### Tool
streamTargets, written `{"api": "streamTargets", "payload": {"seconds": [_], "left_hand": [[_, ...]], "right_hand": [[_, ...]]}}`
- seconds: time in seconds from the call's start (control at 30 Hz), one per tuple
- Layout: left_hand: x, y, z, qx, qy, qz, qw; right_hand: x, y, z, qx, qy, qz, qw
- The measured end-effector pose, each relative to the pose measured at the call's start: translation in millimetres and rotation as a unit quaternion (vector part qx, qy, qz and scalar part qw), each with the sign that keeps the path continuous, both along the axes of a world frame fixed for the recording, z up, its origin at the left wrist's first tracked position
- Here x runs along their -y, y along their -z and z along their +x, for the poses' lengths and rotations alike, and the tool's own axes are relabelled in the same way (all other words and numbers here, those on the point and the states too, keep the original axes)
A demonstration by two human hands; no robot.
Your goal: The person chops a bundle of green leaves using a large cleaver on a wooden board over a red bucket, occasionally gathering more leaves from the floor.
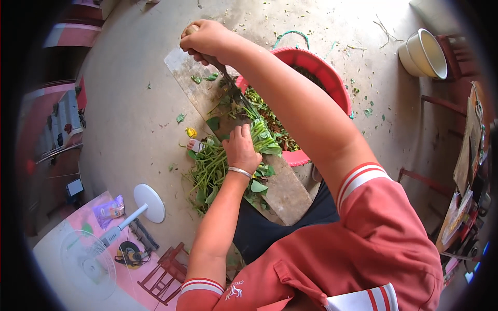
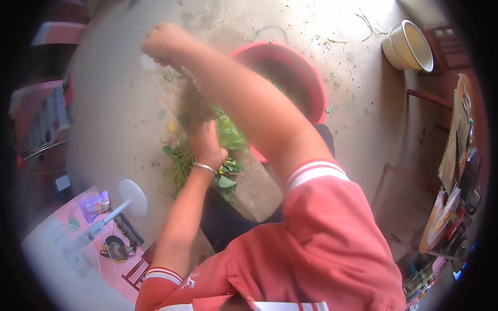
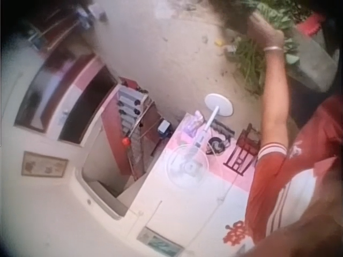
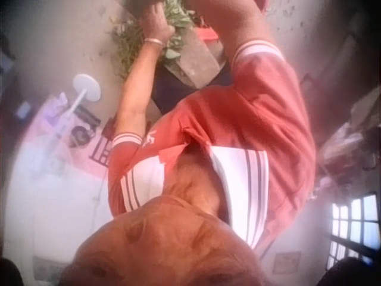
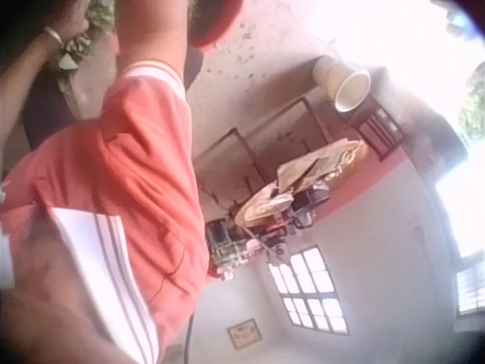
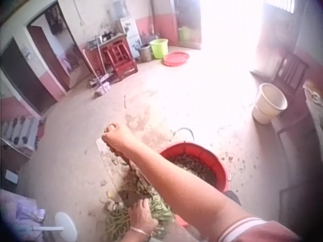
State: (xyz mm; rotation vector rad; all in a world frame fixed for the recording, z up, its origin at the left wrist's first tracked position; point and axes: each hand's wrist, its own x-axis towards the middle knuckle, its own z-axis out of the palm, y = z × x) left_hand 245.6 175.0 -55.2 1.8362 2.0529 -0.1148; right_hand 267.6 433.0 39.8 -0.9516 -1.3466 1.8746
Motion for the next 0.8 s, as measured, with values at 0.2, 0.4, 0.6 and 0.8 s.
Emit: {"api": "streamTargets", "payload": {"seconds": [0.2,0.4,0.6,0.8], "left_hand": [[-20.6,23.6,-4.8,-0.037,-0.070,0.100,0.992],[-12.3,21.1,-10.2,0.000,-0.055,0.110,0.992],[-17.6,0.3,1.1,-0.003,-0.070,-0.006,0.998],[-30.4,19.5,6.6,-0.039,-0.064,0.062,0.995]], "right_hand": [[90.6,-10.3,41.6,0.056,0.058,0.196,0.977],[157.6,18.3,94.5,0.060,0.049,0.166,0.983],[34.4,-8.6,19.0,0.040,0.027,-0.006,0.999],[99.3,9.1,40.7,0.031,0.098,0.178,0.979]]}}
